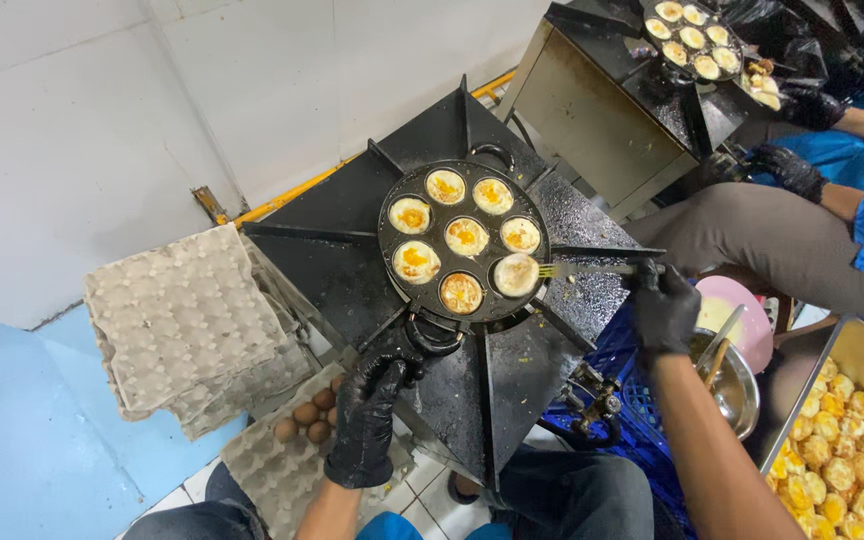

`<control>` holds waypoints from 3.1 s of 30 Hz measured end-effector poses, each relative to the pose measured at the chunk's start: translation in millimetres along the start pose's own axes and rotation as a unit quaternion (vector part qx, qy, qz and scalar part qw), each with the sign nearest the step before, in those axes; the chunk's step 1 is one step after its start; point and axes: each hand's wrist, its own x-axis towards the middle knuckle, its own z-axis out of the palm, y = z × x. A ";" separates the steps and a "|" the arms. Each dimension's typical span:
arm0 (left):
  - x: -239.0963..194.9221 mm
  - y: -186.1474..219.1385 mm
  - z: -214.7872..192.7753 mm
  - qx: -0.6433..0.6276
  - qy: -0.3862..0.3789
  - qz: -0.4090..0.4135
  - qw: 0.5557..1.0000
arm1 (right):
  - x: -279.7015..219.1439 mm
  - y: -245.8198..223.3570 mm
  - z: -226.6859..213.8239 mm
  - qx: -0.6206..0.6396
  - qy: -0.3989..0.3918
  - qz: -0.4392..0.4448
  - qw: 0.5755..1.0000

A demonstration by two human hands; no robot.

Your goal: The person fries multiple small eggs in a multi-well pan, flipping them over with a fork and transferring them to a large metal tray.

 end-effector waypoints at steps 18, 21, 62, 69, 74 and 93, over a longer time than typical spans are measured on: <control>-5.2 0.4 7.5 -0.003 -0.018 0.042 0.999 | -35.8 -39.9 -11.1 0.183 -0.023 -0.108 0.977; -6.1 -2.6 7.5 -0.009 -0.023 0.027 0.999 | -34.8 -41.6 -6.9 0.190 -0.009 -0.084 0.978; 26.5 36.3 -33.3 -0.031 -0.095 -0.021 0.995 | -85.8 -210.5 33.5 0.023 -0.163 -0.361 0.918; 28.7 29.5 -66.7 0.026 -0.074 -0.006 0.997 | -80.5 -223.9 73.9 0.003 -0.217 -0.369 0.904; 33.3 42.4 -70.9 0.007 -0.079 0.013 0.997 | -67.0 -198.0 94.3 0.111 -0.273 -0.231 0.927; 37.0 46.7 -87.3 0.089 -0.057 0.024 0.994 | -17.8 -111.9 89.7 0.175 -0.110 -0.074 0.976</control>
